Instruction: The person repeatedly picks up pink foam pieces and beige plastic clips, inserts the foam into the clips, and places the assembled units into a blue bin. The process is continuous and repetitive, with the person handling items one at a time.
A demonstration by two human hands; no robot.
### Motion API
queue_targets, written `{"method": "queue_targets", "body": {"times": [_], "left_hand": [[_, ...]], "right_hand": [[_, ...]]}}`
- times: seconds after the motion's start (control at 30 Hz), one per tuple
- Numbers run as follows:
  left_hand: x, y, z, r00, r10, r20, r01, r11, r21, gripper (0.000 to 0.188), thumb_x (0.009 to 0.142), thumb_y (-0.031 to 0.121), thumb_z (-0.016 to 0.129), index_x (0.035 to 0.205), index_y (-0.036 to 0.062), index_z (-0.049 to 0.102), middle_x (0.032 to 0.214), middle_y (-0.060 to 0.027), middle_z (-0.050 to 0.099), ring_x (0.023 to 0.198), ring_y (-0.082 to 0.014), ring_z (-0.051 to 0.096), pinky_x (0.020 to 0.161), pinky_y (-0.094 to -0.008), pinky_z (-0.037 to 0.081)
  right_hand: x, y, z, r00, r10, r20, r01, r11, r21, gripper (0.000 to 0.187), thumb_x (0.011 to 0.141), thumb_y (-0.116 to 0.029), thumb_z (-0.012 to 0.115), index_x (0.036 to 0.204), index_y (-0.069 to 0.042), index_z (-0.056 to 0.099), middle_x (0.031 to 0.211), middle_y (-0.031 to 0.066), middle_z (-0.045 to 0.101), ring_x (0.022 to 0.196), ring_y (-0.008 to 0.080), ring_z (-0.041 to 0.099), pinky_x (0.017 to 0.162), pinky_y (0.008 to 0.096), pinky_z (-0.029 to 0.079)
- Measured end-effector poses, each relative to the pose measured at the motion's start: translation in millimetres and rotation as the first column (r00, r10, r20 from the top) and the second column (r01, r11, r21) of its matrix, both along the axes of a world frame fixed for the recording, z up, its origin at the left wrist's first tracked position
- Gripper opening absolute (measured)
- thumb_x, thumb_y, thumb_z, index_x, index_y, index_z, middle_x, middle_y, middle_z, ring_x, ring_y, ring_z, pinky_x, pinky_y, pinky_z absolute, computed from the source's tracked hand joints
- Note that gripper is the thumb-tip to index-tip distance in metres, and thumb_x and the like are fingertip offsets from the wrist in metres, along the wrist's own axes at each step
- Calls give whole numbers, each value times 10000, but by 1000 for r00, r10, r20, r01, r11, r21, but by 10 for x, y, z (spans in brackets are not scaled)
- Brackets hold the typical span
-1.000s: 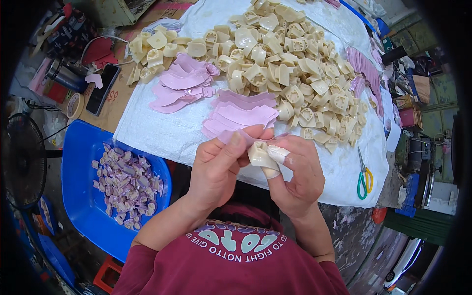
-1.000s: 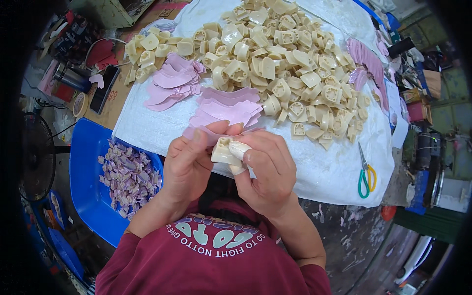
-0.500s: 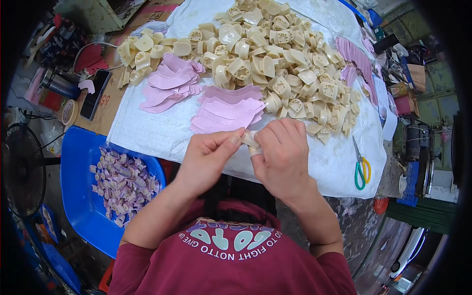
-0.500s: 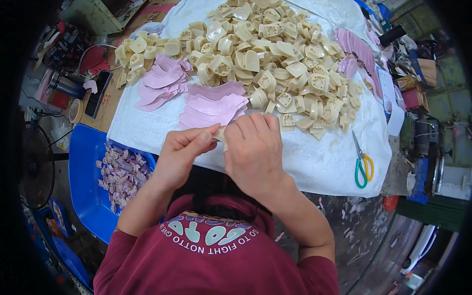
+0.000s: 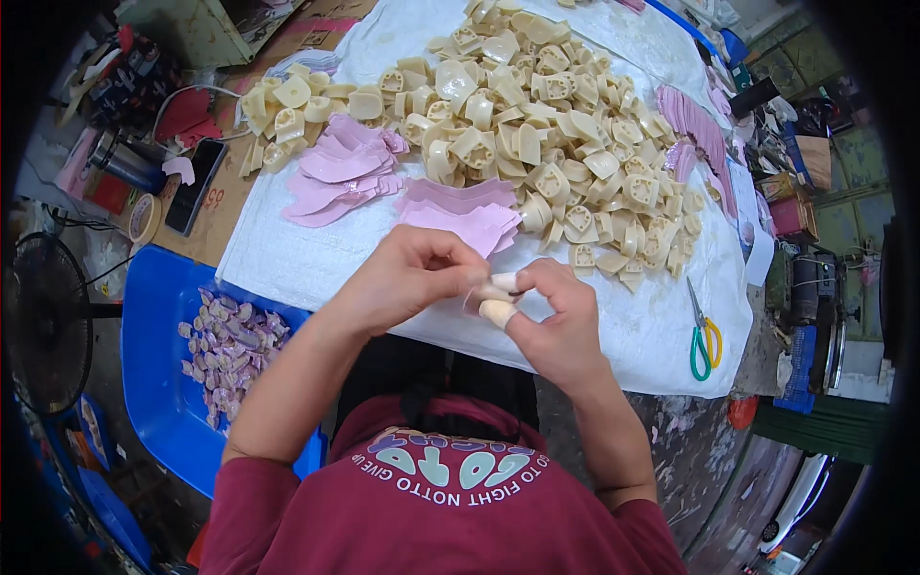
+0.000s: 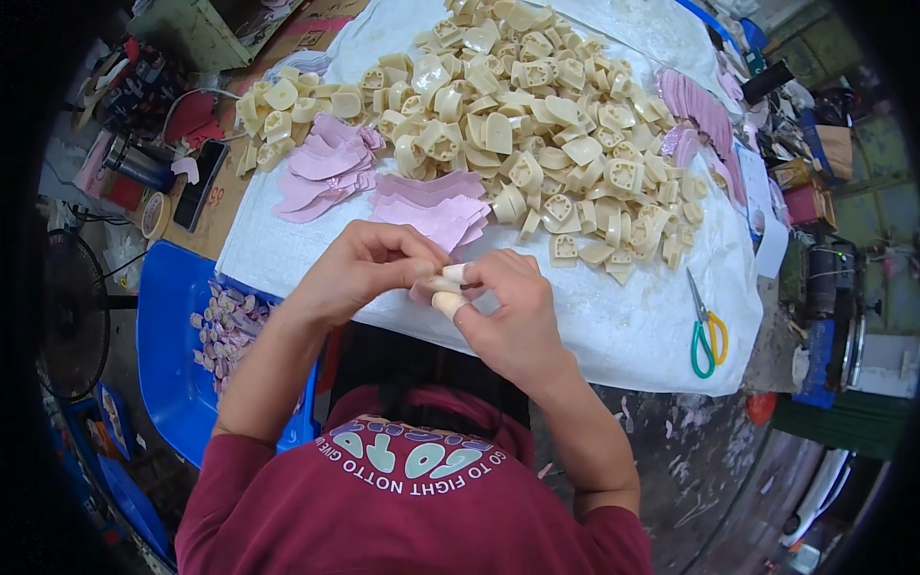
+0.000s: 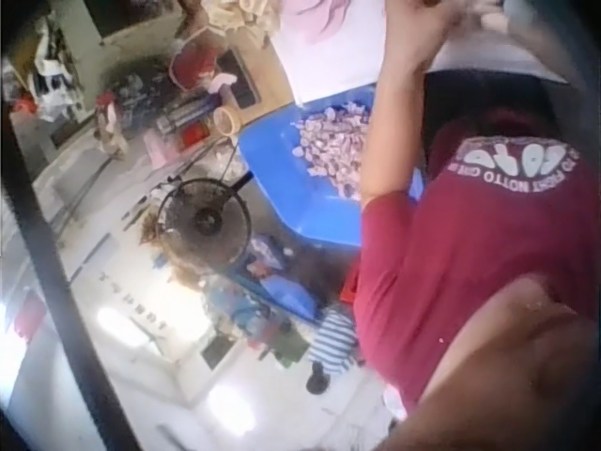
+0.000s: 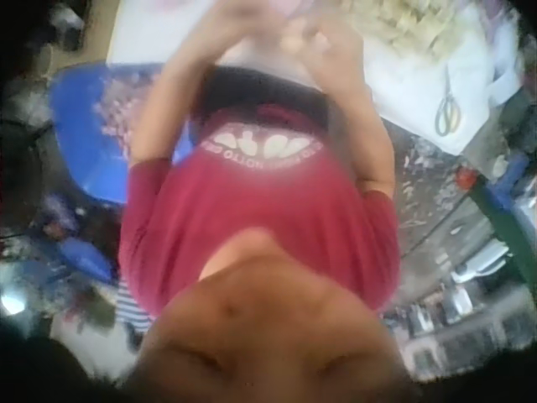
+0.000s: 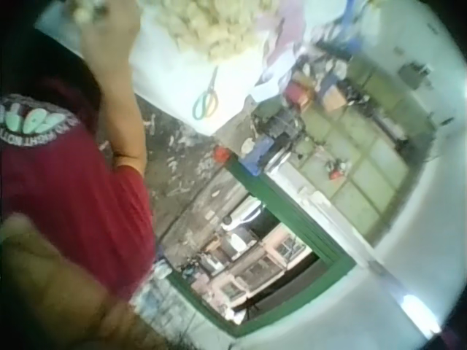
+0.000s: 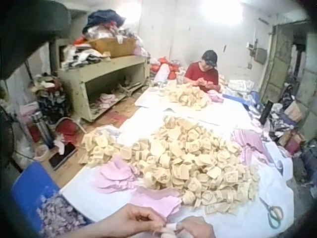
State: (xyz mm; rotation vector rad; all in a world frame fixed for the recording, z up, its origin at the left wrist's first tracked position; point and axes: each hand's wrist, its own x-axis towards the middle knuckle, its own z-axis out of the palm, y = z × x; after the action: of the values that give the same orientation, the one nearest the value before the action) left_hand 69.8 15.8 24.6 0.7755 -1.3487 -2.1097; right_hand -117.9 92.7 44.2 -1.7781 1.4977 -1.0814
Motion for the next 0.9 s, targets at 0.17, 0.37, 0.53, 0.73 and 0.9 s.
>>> {"method": "queue_targets", "body": {"times": [0.17, 0.37, 0.53, 0.73, 0.9], "left_hand": [[-15, 190, -65, 970, 124, -210, -97, 986, 133, 194, 870, 110, 685, 1032, 4, 685, 961, -53, 670, 860, -117, 620, 763, -265, 504], [-165, 265, -98, 925, 378, -34, -322, 736, -596, 59, 846, 28, 632, 887, -9, 652, 941, -96, 644, 931, -180, 612, 806, -299, 473], [-61, 168, 40, 983, 182, 33, -144, 864, -483, 52, 842, 26, 625, 877, -5, 648, 924, -101, 622, 984, -235, 608, 860, -346, 456], [-121, 317, 141, 943, 332, 0, -261, 743, -616, 43, 814, -24, 636, 837, 2, 611, 966, -71, 569, 858, -150, 577, 756, -288, 467], [-39, 431, 74, 915, 312, -258, -393, 835, -385, 167, 819, -56, 653, 951, 27, 594, 1222, -124, 481, 940, -158, 592, 841, -296, 487]], "right_hand": [[-38, 27, -24, 907, -128, 401, 31, 971, 239, 136, 739, -60, 739, 820, -16, 639, 774, 27, 642, 715, 77, 558, 648, 247, 451], [101, 32, -70, 934, -177, 311, 101, 964, 247, 152, 739, -69, 747, 834, -6, 646, 745, 24, 634, 709, 70, 550, 639, 240, 454], [28, -12, 68, 956, -80, 282, -13, 950, 313, 158, 743, -88, 753, 799, -5, 630, 719, 16, 625, 695, 74, 542, 628, 250, 452], [-46, -35, 94, 995, -21, 100, 6, 988, 157, 170, 734, -98, 742, 784, -11, 604, 723, 57, 631, 705, 142, 583, 657, 299, 462], [-75, -17, 143, 995, 22, -95, -52, 945, -323, 401, 725, -106, 751, 1073, 24, 601, 1008, 129, 653, 969, 261, 619, 871, 378, 451]]}}
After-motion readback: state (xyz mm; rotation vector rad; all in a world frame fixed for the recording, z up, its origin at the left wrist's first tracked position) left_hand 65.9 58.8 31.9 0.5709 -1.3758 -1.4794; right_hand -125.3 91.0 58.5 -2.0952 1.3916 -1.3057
